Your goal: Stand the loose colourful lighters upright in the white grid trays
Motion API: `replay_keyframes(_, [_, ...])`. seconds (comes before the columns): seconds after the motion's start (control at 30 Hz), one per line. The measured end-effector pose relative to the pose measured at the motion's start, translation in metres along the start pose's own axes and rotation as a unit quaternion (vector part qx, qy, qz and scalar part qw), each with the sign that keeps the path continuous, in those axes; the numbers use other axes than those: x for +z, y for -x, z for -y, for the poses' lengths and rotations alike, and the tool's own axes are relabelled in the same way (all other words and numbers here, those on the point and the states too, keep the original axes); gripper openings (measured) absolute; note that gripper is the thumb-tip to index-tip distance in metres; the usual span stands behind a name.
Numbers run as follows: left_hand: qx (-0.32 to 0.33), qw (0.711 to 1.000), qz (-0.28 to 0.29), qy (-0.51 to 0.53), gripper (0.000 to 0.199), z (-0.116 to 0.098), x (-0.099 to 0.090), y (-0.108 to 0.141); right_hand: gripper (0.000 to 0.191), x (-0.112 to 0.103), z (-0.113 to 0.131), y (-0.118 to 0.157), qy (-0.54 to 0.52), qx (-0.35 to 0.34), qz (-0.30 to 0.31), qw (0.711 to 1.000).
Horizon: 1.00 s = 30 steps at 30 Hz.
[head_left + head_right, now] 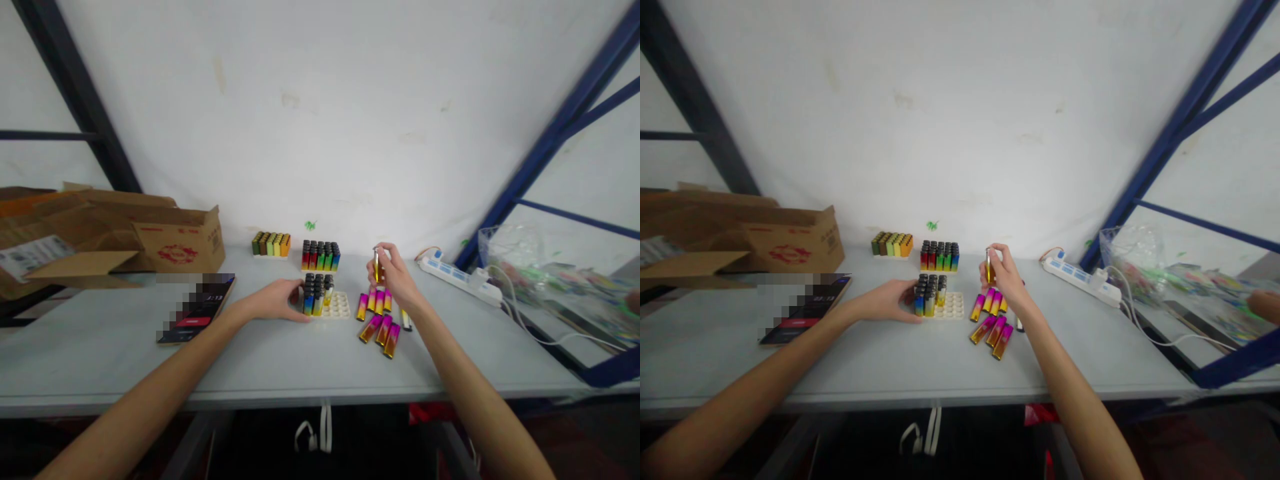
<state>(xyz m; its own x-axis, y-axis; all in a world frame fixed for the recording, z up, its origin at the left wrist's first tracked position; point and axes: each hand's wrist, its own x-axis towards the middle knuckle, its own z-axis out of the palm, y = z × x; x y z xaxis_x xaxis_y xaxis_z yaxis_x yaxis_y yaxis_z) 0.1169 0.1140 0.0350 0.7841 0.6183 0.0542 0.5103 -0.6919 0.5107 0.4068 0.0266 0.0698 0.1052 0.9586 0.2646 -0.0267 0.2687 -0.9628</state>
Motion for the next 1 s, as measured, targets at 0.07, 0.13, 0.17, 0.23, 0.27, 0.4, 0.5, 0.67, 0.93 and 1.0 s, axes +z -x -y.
replay_keyframes(0.07, [0.001, 1.000, 0.004, -0.002, 0.063, 0.000, 0.000, 0.000, 0.045, 0.014, -0.006, -0.009, 0.005, 0.006, 0.040, 0.999])
replay_keyframes(0.13, [-0.001, 1.000, 0.007, -0.004, 0.063, 0.000, -0.001, 0.001, 0.044, 0.025, -0.017, -0.014, -0.012, 0.008, 0.054, 0.998])
replay_keyframes(0.17, [0.000, 1.000, 0.008, -0.004, 0.062, 0.000, -0.001, 0.001, 0.044, 0.029, -0.023, -0.015, -0.027, 0.011, 0.055, 0.998])
replay_keyframes(0.23, [0.003, 1.000, 0.005, -0.003, 0.060, 0.000, -0.001, 0.000, 0.046, 0.035, -0.035, -0.016, -0.057, 0.033, 0.061, 0.996])
replay_keyframes(0.27, [0.005, 1.000, 0.004, -0.002, 0.059, 0.000, -0.001, 0.000, 0.048, 0.036, -0.039, -0.015, -0.068, 0.051, 0.063, 0.994])
replay_keyframes(0.4, [0.012, 1.000, -0.001, -0.003, 0.062, 0.001, 0.000, -0.001, 0.048, 0.038, -0.048, -0.010, -0.081, 0.116, 0.047, 0.989])
replay_keyframes(0.5, [0.013, 1.000, -0.003, 0.001, 0.066, 0.003, 0.002, -0.001, 0.040, 0.039, -0.047, -0.006, -0.059, 0.128, 0.017, 0.990])
replay_keyframes(0.67, [0.009, 1.000, -0.001, 0.002, 0.067, 0.003, 0.002, -0.001, 0.033, 0.039, -0.046, 0.001, 0.023, 0.117, -0.022, 0.993])
replay_keyframes(0.93, [0.009, 1.000, 0.002, 0.003, 0.067, 0.004, 0.002, -0.001, 0.046, 0.040, -0.044, 0.001, -0.025, 0.122, -0.017, 0.992])
replay_keyframes(1.0, [0.008, 1.000, 0.003, 0.005, 0.069, 0.004, 0.002, -0.001, 0.051, 0.042, -0.044, 0.000, -0.044, 0.088, 0.002, 0.995])
